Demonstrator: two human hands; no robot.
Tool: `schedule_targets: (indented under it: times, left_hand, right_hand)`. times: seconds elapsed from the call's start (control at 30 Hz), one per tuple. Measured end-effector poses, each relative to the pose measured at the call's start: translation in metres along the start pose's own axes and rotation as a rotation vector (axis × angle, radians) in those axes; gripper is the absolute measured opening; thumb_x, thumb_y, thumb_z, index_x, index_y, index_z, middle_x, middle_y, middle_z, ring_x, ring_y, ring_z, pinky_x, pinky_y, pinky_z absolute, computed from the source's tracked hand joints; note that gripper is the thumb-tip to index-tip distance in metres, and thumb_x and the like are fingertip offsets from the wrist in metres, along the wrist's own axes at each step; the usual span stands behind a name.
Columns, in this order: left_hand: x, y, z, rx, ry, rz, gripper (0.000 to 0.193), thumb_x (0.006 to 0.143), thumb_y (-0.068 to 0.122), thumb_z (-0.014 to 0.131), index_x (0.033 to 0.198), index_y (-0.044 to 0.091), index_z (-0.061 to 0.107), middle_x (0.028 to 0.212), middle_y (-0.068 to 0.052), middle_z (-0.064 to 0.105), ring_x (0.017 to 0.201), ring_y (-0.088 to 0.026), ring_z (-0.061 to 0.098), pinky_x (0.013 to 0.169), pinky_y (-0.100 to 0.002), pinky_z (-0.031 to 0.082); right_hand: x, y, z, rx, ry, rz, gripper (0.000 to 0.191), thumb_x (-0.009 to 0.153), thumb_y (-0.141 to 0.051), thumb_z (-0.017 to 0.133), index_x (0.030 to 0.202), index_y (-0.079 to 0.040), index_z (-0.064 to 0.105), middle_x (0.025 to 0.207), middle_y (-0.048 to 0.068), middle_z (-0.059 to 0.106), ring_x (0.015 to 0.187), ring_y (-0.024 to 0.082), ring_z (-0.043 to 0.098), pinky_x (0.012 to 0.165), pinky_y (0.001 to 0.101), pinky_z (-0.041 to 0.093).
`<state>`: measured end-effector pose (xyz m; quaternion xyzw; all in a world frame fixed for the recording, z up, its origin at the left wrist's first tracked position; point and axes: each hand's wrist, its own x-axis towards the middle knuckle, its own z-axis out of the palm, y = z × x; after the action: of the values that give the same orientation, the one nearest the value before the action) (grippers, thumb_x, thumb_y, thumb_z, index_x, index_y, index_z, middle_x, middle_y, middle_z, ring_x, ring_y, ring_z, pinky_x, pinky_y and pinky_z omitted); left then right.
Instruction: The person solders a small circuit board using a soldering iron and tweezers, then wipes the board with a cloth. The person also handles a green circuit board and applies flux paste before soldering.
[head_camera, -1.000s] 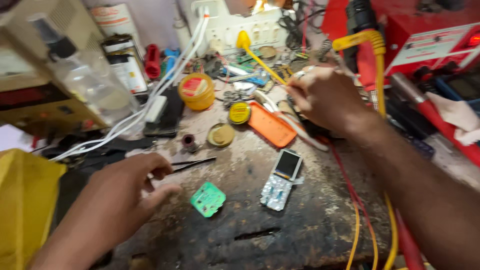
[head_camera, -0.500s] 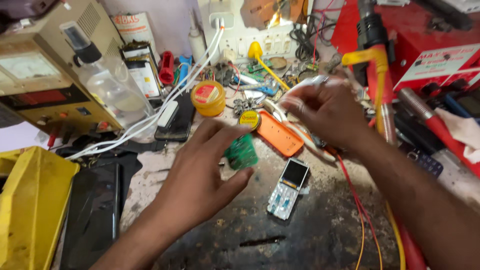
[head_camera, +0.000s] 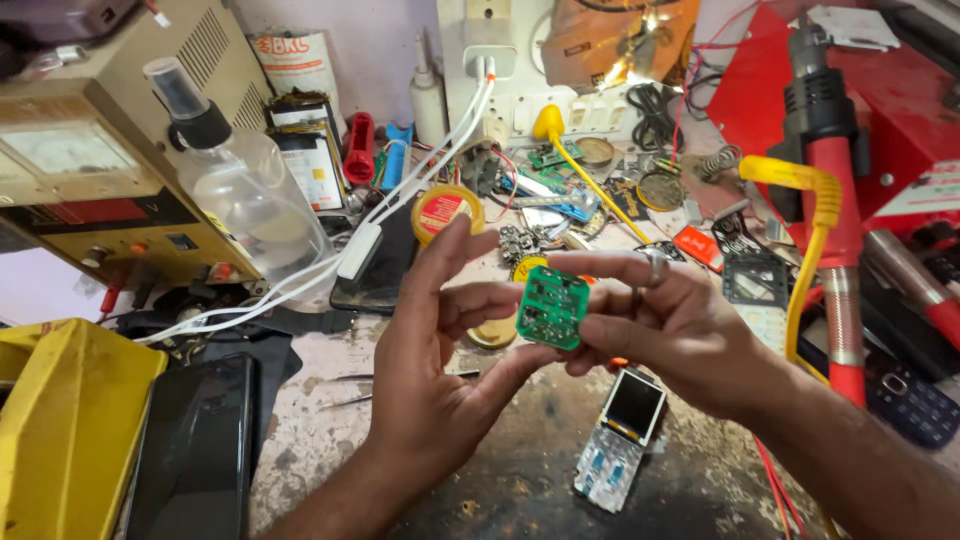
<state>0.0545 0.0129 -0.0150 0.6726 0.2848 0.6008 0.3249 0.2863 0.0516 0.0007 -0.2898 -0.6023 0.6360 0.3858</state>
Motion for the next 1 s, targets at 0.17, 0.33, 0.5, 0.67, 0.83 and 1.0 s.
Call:
schedule_targets:
  times: [0.17,0.33,0.5,0.67,0.83,1.0]
  left_hand:
    - [0.001,-0.005,0.000,-0.432,-0.007,-0.348,0.068,0.087,-0.003,0.077,0.147,0.001,0.046,0.122,-0.012,0.069,0.107,-0.018,0.071,0.097,-0.033,0.061]
    - [-0.003,-0.012,-0.001,-0.556,0.002,-0.413,0.038,0.091,-0.002,0.075,0.128,-0.004,0.064,0.115,-0.010,0.073,0.103,-0.016,0.069,0.093,-0.032,0.058]
    - [-0.005,-0.015,0.001,-0.612,0.001,-0.502,0.033,0.092,0.001,0.074,0.123,-0.004,0.065,0.110,-0.010,0.074,0.102,-0.015,0.070,0.093,-0.032,0.059]
    - [-0.007,-0.014,0.004,-0.662,-0.045,-0.582,0.032,0.098,0.013,0.068,0.125,-0.004,0.065,0.107,-0.010,0.074,0.095,-0.016,0.072,0.090,-0.034,0.060]
    - [-0.010,-0.014,0.007,-0.699,-0.076,-0.684,0.037,0.099,0.024,0.063,0.129,0.002,0.065,0.102,-0.008,0.074,0.089,-0.015,0.072,0.086,-0.034,0.061]
    - [-0.010,-0.021,0.002,-0.690,-0.074,-0.662,0.035,0.103,0.024,0.063,0.127,0.000,0.066,0.096,-0.006,0.072,0.085,-0.012,0.068,0.082,-0.031,0.058]
  right_hand:
    - [-0.006,0.004,-0.004,-0.069,0.089,0.037,0.063,0.085,-0.005,0.072,0.144,-0.002,0.051,0.096,0.013,0.079,0.085,0.021,0.077,0.078,0.0360,0.065]
    - [-0.012,0.006,-0.005,-0.136,-0.025,-0.104,0.076,0.094,-0.004,0.075,0.162,-0.008,0.040,0.105,0.012,0.078,0.095,0.018,0.075,0.084,0.0328,0.062]
    - [-0.013,0.005,-0.002,-0.099,-0.033,-0.075,0.078,0.090,-0.003,0.076,0.159,-0.009,0.040,0.105,0.011,0.078,0.095,0.016,0.074,0.084,0.0323,0.062]
    - [-0.013,0.003,0.000,-0.135,0.034,-0.037,0.069,0.082,0.001,0.080,0.145,-0.005,0.052,0.102,0.012,0.077,0.092,0.015,0.074,0.079,0.0320,0.063]
    - [-0.016,0.001,0.001,-0.209,0.047,-0.090,0.067,0.078,0.001,0.084,0.138,-0.004,0.056,0.102,0.009,0.074,0.093,0.014,0.073,0.080,0.0299,0.061]
    - [-0.018,0.003,0.003,-0.127,-0.007,-0.096,0.064,0.082,0.002,0.084,0.139,-0.001,0.054,0.107,0.010,0.073,0.097,0.015,0.072,0.086,0.0314,0.061]
